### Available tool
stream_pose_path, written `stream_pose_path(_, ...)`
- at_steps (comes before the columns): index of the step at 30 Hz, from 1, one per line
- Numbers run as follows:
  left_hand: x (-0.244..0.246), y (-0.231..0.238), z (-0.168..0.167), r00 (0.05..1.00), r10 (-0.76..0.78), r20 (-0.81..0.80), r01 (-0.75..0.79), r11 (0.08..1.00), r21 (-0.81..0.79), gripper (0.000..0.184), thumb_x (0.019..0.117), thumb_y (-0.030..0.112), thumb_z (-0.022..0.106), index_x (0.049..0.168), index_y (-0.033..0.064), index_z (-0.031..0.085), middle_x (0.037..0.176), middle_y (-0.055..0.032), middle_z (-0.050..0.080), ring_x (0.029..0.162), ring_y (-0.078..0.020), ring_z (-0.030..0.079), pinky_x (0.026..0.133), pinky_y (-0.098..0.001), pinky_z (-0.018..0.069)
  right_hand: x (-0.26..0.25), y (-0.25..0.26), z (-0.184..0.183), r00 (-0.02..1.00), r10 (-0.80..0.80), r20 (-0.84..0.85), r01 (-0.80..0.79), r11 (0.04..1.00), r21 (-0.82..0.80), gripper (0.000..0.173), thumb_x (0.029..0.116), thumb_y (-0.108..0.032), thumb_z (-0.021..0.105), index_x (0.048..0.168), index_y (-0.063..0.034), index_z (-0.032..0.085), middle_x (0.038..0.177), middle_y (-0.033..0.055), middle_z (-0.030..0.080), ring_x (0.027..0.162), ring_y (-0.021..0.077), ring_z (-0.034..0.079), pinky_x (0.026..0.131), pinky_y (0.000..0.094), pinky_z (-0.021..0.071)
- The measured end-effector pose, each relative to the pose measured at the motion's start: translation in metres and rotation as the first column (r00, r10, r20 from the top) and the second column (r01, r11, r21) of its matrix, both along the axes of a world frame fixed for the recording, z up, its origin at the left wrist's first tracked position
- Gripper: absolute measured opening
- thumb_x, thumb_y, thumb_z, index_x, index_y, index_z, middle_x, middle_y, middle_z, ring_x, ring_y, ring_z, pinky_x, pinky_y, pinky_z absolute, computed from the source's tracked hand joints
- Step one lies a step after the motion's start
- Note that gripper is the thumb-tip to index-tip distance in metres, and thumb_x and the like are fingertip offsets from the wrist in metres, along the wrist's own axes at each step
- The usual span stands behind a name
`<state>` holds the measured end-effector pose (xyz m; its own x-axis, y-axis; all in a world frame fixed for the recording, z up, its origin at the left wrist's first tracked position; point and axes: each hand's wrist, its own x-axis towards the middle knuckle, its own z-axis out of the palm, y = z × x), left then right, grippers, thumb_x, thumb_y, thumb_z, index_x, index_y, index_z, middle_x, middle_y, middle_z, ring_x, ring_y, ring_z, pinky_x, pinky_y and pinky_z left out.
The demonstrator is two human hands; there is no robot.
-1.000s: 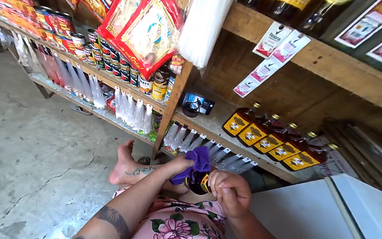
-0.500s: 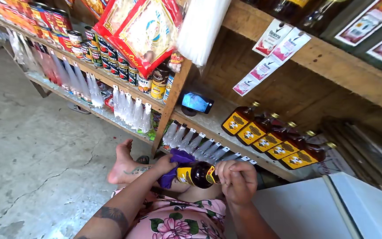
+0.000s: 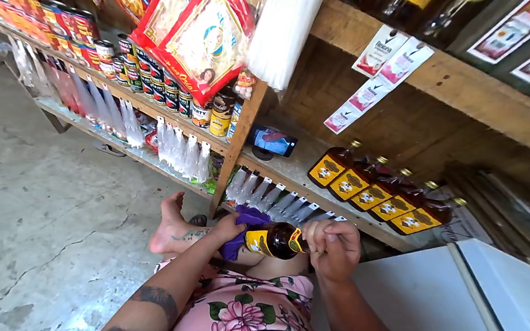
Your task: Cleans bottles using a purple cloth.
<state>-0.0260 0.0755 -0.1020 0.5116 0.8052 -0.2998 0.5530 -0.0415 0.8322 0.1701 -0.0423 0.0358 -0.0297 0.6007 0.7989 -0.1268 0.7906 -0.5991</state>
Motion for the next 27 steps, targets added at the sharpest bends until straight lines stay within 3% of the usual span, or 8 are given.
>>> stream_pose_path(27,-0.0011,-0.0011,0.0019,1.0,0.003,0.022,-0.004,1.0,0.009,0.04,0.1018,0.028,0.056,0.13,-0.0008,0.06,0.126,-0.0252,0.064,0.122,-0.0373,0.06,0.105,-0.0588,0.0435,-0.0003,0.0005,0.0007,1.0,-0.006,0.006,0.006,1.0,0.007,0.015,0.1059,-0.023,0.053,0.108,-0.0201,0.068,0.068,-0.0066,0.058,0.061,0.0042,0.057,0.066,0.0228,0.053)
